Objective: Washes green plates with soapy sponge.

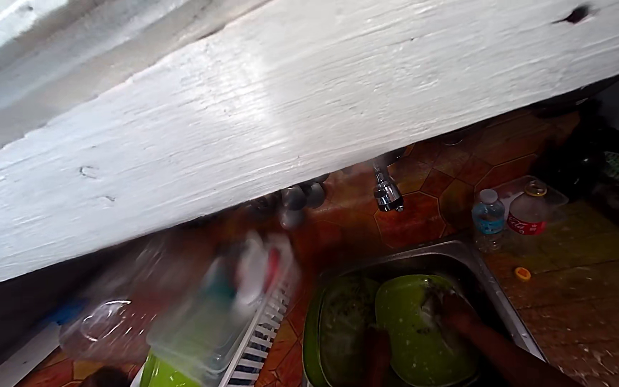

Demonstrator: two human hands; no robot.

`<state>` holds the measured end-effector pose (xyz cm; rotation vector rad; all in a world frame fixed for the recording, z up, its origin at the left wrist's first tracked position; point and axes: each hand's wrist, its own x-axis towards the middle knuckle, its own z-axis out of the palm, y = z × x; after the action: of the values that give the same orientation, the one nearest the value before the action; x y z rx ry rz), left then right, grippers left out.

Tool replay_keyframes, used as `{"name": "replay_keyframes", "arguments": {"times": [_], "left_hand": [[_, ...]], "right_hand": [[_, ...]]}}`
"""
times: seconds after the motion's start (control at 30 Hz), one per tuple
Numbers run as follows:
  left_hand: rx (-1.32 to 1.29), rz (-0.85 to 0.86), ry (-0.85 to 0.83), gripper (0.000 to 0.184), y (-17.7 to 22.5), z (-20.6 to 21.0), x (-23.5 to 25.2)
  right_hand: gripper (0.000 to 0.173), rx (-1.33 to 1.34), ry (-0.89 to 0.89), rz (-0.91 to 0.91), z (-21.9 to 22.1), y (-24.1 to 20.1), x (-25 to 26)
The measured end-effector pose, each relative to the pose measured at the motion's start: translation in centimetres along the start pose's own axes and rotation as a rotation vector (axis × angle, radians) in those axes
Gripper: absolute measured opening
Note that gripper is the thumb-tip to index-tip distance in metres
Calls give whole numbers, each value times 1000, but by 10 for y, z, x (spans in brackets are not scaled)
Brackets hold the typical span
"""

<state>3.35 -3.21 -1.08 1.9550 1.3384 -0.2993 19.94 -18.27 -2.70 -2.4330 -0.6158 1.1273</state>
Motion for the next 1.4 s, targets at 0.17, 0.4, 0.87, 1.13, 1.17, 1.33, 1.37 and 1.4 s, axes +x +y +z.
{"name": "replay_keyframes", "arguments": {"times": [0.17,0.4,0.87,1.13,1.17,1.33,1.37,1.4], "left_hand": [[-109,78,87,51,9,3,-12],[-131,187,141,48,39,-23,-44],[-136,288,183,41,58,-31,-96],[-83,303,130,47,59,-56,-99],[-52,308,116,46,61,-59,-102],[-36,321,93,42,56,-58,-106],[-33,318,86,43,56,-58,-105],[-39,328,89,42,55,-59,-102]], "right_hand": [[74,171,48,-33,1,7,8],[62,374,281,-201,-24,-36,-33],[59,77,253,-492,16,-59,-42],[51,216,227,-838,28,-67,-60],[53,146,258,-804,19,-68,-51],[53,135,510,-744,-7,-75,-21],[51,155,526,-805,-5,-77,-27],[49,162,553,-903,0,-79,-33]]}}
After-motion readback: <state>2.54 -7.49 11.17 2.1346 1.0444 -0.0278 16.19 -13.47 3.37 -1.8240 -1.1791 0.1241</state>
